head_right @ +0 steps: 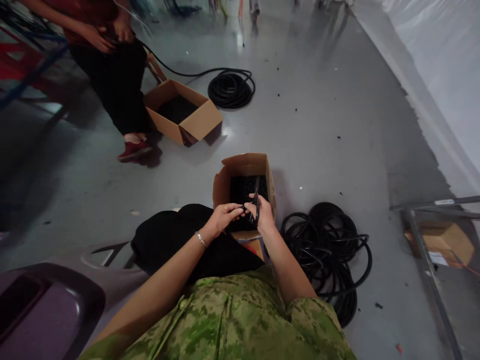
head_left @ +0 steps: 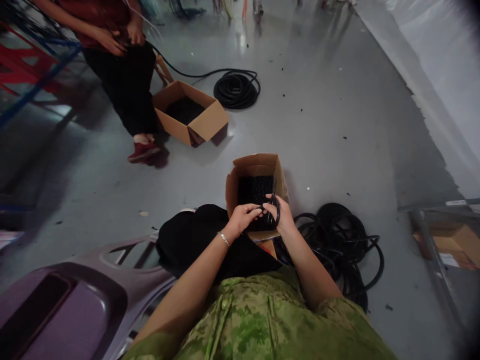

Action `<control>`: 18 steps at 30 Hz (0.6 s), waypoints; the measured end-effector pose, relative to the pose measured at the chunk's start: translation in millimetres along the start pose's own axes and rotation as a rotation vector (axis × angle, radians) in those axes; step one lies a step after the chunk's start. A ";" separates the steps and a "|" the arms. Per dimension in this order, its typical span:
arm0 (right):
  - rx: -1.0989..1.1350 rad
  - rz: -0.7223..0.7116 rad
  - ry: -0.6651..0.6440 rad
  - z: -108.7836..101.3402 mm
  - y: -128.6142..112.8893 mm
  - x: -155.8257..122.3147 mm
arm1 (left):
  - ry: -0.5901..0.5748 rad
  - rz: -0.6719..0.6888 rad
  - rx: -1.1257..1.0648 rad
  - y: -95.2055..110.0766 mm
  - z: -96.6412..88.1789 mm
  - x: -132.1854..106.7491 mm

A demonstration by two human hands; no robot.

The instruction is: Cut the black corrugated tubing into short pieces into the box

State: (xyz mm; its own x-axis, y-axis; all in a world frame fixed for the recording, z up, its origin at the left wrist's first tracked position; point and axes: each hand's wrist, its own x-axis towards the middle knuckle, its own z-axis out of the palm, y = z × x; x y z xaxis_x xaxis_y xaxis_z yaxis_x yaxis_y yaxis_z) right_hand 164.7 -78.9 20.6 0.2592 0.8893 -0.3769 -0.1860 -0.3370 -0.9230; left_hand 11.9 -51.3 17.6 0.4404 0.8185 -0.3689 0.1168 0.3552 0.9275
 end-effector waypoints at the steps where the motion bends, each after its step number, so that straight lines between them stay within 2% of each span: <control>1: 0.041 0.020 0.017 1.2 1.3 0.5 | -0.013 -0.017 -0.013 -0.3 0.2 -0.3; 6: 0.112 0.048 0.058 6.2 4.7 2.5 | -0.119 -0.124 -0.155 -0.1 3.0 -1.8; 10: 0.056 -0.001 0.047 4.2 6.1 2.7 | -0.062 -0.120 -0.253 2.1 3.6 -1.5; 12: -0.050 -0.036 0.019 -1.7 8.2 1.1 | -0.034 -0.109 -0.274 3.1 2.8 -0.7; 18: -0.440 -0.094 -0.187 -32.6 24.6 -15.1 | 0.083 -0.064 -0.308 3.3 -0.8 3.7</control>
State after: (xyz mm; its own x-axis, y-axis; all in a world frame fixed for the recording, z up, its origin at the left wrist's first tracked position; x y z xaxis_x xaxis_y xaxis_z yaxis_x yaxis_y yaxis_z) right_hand 187.1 -110.7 1.1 0.0730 0.9490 -0.3068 0.2587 -0.3151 -0.9131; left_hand 13.2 -46.7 19.3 0.3648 0.8196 -0.4417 -0.1386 0.5170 0.8447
